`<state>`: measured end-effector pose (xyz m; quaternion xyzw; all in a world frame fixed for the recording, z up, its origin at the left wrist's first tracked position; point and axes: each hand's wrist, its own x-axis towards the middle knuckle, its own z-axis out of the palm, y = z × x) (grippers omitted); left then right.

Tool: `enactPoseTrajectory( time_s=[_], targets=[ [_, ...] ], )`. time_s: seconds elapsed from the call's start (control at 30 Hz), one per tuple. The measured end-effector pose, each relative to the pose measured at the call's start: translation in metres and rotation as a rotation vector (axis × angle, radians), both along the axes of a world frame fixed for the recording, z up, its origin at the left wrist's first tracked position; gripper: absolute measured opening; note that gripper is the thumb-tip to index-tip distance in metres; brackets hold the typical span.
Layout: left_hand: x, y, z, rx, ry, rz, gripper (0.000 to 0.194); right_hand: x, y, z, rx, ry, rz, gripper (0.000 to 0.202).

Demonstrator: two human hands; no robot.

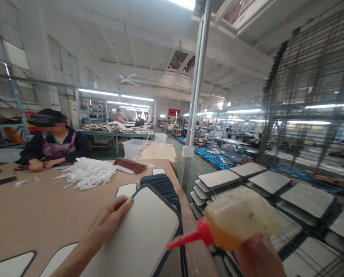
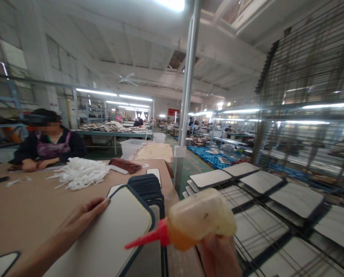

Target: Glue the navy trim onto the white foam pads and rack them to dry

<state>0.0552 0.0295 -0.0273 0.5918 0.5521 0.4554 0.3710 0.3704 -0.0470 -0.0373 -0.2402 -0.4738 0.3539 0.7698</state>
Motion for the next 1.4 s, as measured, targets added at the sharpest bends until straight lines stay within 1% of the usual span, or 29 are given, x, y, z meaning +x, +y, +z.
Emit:
enactPoseTrajectory(
  time_s=[0.07,0.13,0.2,0.27,0.33,0.4,0.5,0.6,0.67,0.73,0.83,0.93,1.0,1.07,1.17,1.23,1.4],
  targets=[
    [-0.002,-0.002,0.002,0.005,0.055,-0.052,0.041,0.007,0.007,0.019,0.020,0.062,0.026,0.047],
    [-0.003,-0.005,0.004,-0.011,0.069,-0.128,0.041,0.011,0.014,0.036,0.040,0.091,0.028,0.056],
    [-0.002,-0.007,0.006,-0.020,0.083,-0.185,0.040,0.014,0.018,0.046,0.038,0.044,0.055,0.055],
    [-0.002,-0.009,0.009,-0.016,0.105,-0.216,0.039,0.013,0.020,0.049,0.005,-0.029,0.124,0.051],
    [0.000,-0.011,0.012,-0.018,0.121,-0.238,0.039,0.011,0.020,0.048,-0.043,-0.046,0.160,0.048],
    [0.001,-0.012,0.015,-0.024,0.115,-0.262,0.040,0.008,0.018,0.048,-0.087,-0.033,0.162,0.052],
    [0.003,-0.014,0.016,-0.036,0.102,-0.279,0.040,0.005,0.016,0.050,-0.101,-0.041,0.157,0.056],
    [0.002,-0.013,0.016,-0.040,0.096,-0.265,0.042,0.004,0.013,0.053,-0.116,-0.085,0.144,0.058],
    [0.001,-0.012,0.017,-0.042,0.088,-0.243,0.042,0.005,0.010,0.052,-0.135,-0.103,0.126,0.058],
    [0.001,-0.012,0.019,-0.058,0.068,-0.198,0.042,0.005,0.005,0.047,-0.152,-0.104,0.121,0.053],
    [0.001,-0.014,0.020,-0.089,-0.009,-0.116,0.039,0.004,0.001,0.033,-0.164,-0.062,0.128,0.050],
    [0.003,-0.016,0.013,-0.091,-0.108,-0.044,0.038,0.004,0.005,0.018,-0.138,0.010,0.106,0.051],
    [0.005,-0.016,0.003,-0.095,-0.153,-0.017,0.039,0.005,0.010,0.012,-0.083,0.020,0.067,0.045],
    [0.008,-0.015,-0.007,-0.109,-0.190,-0.009,0.040,0.005,0.016,0.012,-0.036,0.032,0.006,0.042],
    [0.011,-0.013,-0.017,-0.150,-0.265,-0.007,0.041,0.005,0.021,0.016,-0.021,0.090,-0.070,0.056],
    [0.012,-0.012,-0.020,-0.189,-0.321,-0.017,0.041,0.004,0.022,0.018,-0.018,0.100,-0.079,0.061],
    [0.014,-0.013,-0.025,-0.287,-0.470,-0.068,0.040,0.005,0.026,0.017,-0.034,0.077,-0.095,0.060]
  ],
)
